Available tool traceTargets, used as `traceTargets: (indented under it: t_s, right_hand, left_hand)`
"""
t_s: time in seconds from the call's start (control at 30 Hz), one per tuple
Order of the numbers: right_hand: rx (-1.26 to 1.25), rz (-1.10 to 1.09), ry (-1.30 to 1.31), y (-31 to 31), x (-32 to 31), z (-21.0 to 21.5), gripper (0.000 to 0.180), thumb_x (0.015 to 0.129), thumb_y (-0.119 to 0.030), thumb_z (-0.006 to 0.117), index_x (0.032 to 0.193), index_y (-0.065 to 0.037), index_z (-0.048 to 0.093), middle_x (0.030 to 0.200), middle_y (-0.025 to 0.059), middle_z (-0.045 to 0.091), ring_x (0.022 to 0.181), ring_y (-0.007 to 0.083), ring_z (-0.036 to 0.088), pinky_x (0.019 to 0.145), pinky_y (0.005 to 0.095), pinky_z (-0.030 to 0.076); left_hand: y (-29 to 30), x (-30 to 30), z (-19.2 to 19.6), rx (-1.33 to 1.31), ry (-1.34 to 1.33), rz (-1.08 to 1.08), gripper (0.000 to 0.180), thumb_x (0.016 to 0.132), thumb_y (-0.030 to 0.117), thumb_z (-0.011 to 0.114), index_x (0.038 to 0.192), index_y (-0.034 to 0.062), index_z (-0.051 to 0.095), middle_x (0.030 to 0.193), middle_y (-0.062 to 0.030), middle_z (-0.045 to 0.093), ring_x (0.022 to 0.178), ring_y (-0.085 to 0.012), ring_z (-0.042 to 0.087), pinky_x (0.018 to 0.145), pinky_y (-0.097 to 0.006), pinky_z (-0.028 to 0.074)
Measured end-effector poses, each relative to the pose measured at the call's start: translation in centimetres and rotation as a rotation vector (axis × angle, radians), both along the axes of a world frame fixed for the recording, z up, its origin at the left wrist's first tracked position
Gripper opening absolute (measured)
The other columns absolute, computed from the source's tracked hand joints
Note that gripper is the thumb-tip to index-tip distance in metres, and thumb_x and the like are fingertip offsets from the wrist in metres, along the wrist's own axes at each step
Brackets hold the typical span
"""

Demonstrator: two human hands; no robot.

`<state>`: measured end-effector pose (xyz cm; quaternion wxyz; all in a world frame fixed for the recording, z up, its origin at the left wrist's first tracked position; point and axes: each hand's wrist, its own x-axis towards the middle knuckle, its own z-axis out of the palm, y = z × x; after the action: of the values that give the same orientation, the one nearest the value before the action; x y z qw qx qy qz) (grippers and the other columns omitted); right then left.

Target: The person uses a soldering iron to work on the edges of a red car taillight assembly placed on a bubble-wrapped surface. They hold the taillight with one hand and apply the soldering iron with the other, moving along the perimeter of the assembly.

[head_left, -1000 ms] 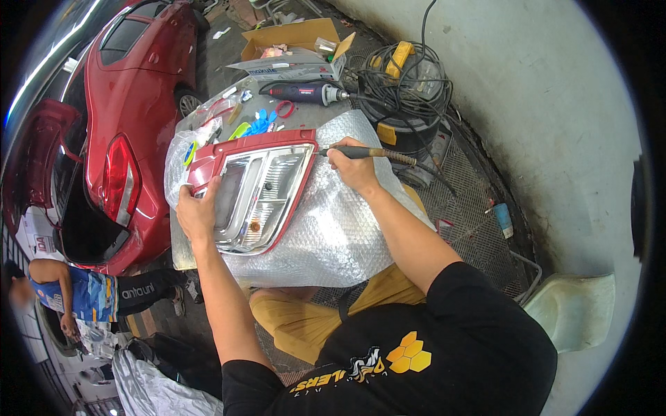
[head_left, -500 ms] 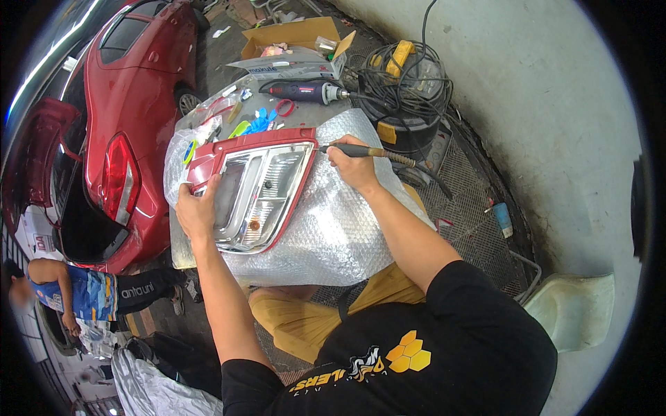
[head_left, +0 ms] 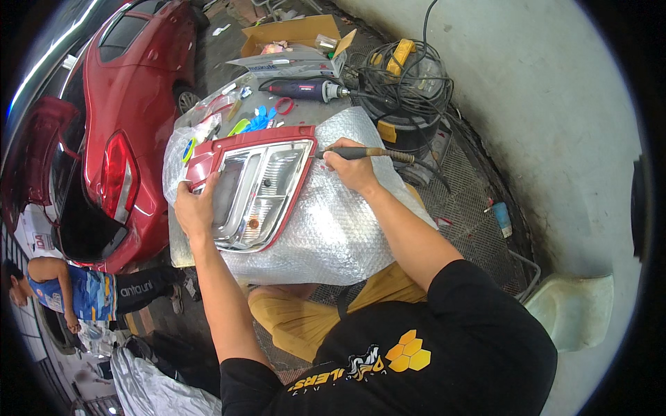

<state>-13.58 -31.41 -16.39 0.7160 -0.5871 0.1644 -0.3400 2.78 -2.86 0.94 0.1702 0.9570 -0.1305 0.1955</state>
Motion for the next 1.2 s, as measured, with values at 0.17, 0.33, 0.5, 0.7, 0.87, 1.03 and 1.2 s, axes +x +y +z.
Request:
traceTargets:
  t_s: [0.17,0.33,0.5,0.7,0.87,1.03,1.2]
  right_hand:
    - [0.081,-0.072,-0.007,0.2,-0.1,0.7,0.019,0.092,-0.02,0.073,0.091,-0.001,0.072,0.074,0.0056,0.072,0.065,0.0128,0.066,0.063,0.0325,0.053]
    - [0.076,-0.06,-0.021,-0.1,0.3,0.2,0.019,0.092,-0.02,0.074,0.092,-0.001,0.071,0.074,0.0054,0.072,0.066,0.0123,0.066,0.064,0.0315,0.054]
    - [0.069,0.0,-0.015,-0.4,0.1,-0.1,0.019,0.093,-0.02,0.073,0.091,-0.001,0.071,0.074,0.0049,0.072,0.067,0.0126,0.067,0.064,0.0309,0.054]
    - [0.12,-0.051,-0.033,-0.2,0.1,0.9,0.017,0.093,-0.018,0.072,0.092,0.0,0.071,0.076,0.0049,0.072,0.068,0.0123,0.068,0.065,0.0303,0.055]
    - [0.124,-0.099,-0.035,-0.2,0.2,0.9,0.017,0.094,-0.017,0.072,0.093,0.0,0.071,0.077,0.0053,0.073,0.069,0.0133,0.07,0.065,0.0305,0.055]
    - [0.083,-0.073,-0.017,-0.5,0.1,0.6,0.018,0.094,-0.018,0.072,0.093,0.0,0.071,0.076,0.0052,0.073,0.069,0.014,0.07,0.066,0.0316,0.055]
    - [0.047,-0.045,-0.011,-0.6,0.2,0.1,0.018,0.094,-0.018,0.071,0.095,0.0,0.07,0.078,0.0064,0.073,0.07,0.0141,0.07,0.067,0.0313,0.056]
  left_hand:
    - [-0.3,-0.4,0.2,0.004,0.012,0.014,0.082,0.079,0.066,0.087,0.116,-0.0053,0.074,0.106,-0.0289,0.077,0.103,-0.0457,0.074,0.091,-0.051,0.056]
    - [-0.2,-0.3,0.1,0.005,0.01,0.021,0.082,0.079,0.066,0.087,0.118,-0.0044,0.074,0.106,-0.0285,0.078,0.102,-0.0461,0.074,0.091,-0.051,0.056]
    - [0.0,0.0,-0.1,-0.011,0.004,0.013,0.082,0.079,0.067,0.086,0.117,-0.0046,0.074,0.106,-0.0287,0.078,0.102,-0.0466,0.074,0.091,-0.051,0.056]
    - [0.1,0.0,-0.2,-0.003,-0.004,0.008,0.081,0.079,0.066,0.086,0.114,-0.0056,0.074,0.104,-0.029,0.077,0.101,-0.0467,0.074,0.09,-0.051,0.055]
    - [-0.1,-0.3,0.0,-0.008,0.008,-0.003,0.081,0.079,0.067,0.086,0.113,-0.0058,0.074,0.104,-0.0294,0.077,0.101,-0.0465,0.074,0.089,-0.051,0.055]
    - [-0.1,-0.3,0.2,-0.002,0.009,-0.002,0.081,0.079,0.067,0.086,0.113,-0.0058,0.074,0.103,-0.0292,0.077,0.1,-0.0462,0.074,0.088,-0.051,0.055]
    - [-0.1,-0.3,0.0,-0.005,0.016,0.003,0.082,0.079,0.067,0.086,0.115,-0.0058,0.074,0.104,-0.0292,0.077,0.101,-0.046,0.074,0.089,-0.051,0.055]
